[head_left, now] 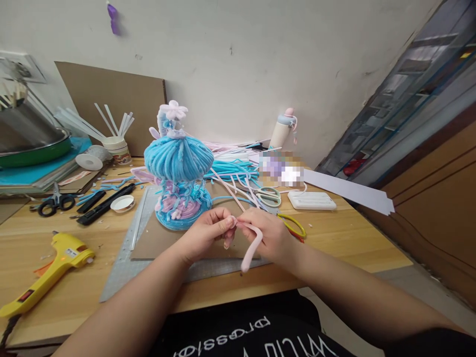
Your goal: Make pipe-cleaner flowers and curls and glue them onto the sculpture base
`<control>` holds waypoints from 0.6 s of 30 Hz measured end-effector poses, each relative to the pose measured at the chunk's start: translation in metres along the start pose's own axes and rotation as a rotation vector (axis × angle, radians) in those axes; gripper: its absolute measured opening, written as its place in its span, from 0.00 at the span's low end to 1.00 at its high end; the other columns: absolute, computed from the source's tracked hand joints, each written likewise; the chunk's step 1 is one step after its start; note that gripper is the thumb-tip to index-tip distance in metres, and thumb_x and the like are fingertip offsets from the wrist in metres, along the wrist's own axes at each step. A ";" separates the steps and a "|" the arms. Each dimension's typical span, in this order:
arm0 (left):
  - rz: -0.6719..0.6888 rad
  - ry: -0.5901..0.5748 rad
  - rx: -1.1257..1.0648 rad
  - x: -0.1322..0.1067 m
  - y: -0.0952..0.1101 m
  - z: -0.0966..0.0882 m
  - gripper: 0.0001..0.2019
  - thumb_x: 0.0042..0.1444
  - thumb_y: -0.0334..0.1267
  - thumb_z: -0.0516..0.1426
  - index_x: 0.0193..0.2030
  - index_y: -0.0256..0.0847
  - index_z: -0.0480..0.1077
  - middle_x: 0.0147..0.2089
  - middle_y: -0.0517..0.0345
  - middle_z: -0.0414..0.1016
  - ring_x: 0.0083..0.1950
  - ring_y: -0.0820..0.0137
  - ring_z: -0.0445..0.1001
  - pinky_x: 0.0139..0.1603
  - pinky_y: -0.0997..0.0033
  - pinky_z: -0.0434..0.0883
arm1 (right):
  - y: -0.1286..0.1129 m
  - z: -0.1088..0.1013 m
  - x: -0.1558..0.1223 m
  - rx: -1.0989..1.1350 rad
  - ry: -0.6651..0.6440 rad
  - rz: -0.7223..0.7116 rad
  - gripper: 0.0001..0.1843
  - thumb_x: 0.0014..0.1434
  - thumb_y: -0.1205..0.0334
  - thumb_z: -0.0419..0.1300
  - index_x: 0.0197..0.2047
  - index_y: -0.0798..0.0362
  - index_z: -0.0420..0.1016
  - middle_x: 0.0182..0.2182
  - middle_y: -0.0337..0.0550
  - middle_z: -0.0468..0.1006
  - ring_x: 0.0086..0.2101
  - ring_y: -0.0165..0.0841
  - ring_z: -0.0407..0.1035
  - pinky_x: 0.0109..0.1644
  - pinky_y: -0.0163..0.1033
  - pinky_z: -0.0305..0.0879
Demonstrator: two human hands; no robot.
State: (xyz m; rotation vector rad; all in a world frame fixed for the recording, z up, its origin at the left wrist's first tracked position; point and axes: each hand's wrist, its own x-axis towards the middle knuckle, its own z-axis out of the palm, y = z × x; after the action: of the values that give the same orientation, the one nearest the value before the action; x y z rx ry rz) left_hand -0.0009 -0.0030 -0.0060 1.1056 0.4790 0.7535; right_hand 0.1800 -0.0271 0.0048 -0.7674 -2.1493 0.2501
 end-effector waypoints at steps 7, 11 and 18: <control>0.027 0.033 0.089 0.000 -0.001 -0.001 0.13 0.54 0.44 0.59 0.29 0.37 0.65 0.23 0.62 0.67 0.24 0.76 0.66 0.28 0.75 0.61 | 0.006 -0.009 0.002 -0.249 -0.141 -0.185 0.08 0.62 0.67 0.49 0.37 0.53 0.70 0.28 0.44 0.73 0.29 0.33 0.65 0.32 0.37 0.60; 0.050 0.040 0.201 0.001 -0.002 0.000 0.14 0.54 0.46 0.59 0.29 0.37 0.63 0.22 0.62 0.67 0.24 0.76 0.64 0.29 0.75 0.61 | 0.007 -0.015 0.007 -0.295 -0.251 -0.190 0.11 0.61 0.65 0.49 0.29 0.53 0.68 0.25 0.42 0.69 0.26 0.31 0.60 0.29 0.37 0.53; 0.222 0.130 0.526 -0.002 -0.002 0.004 0.11 0.56 0.43 0.57 0.32 0.37 0.65 0.27 0.62 0.64 0.28 0.76 0.61 0.29 0.76 0.59 | -0.004 0.002 0.011 0.542 -0.087 0.550 0.10 0.55 0.64 0.54 0.22 0.53 0.61 0.17 0.31 0.57 0.19 0.24 0.50 0.23 0.31 0.47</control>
State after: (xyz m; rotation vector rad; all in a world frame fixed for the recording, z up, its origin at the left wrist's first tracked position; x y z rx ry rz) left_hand 0.0005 -0.0075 -0.0060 1.6248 0.6961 0.9248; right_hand 0.1712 -0.0232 0.0121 -1.0093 -1.7718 1.1157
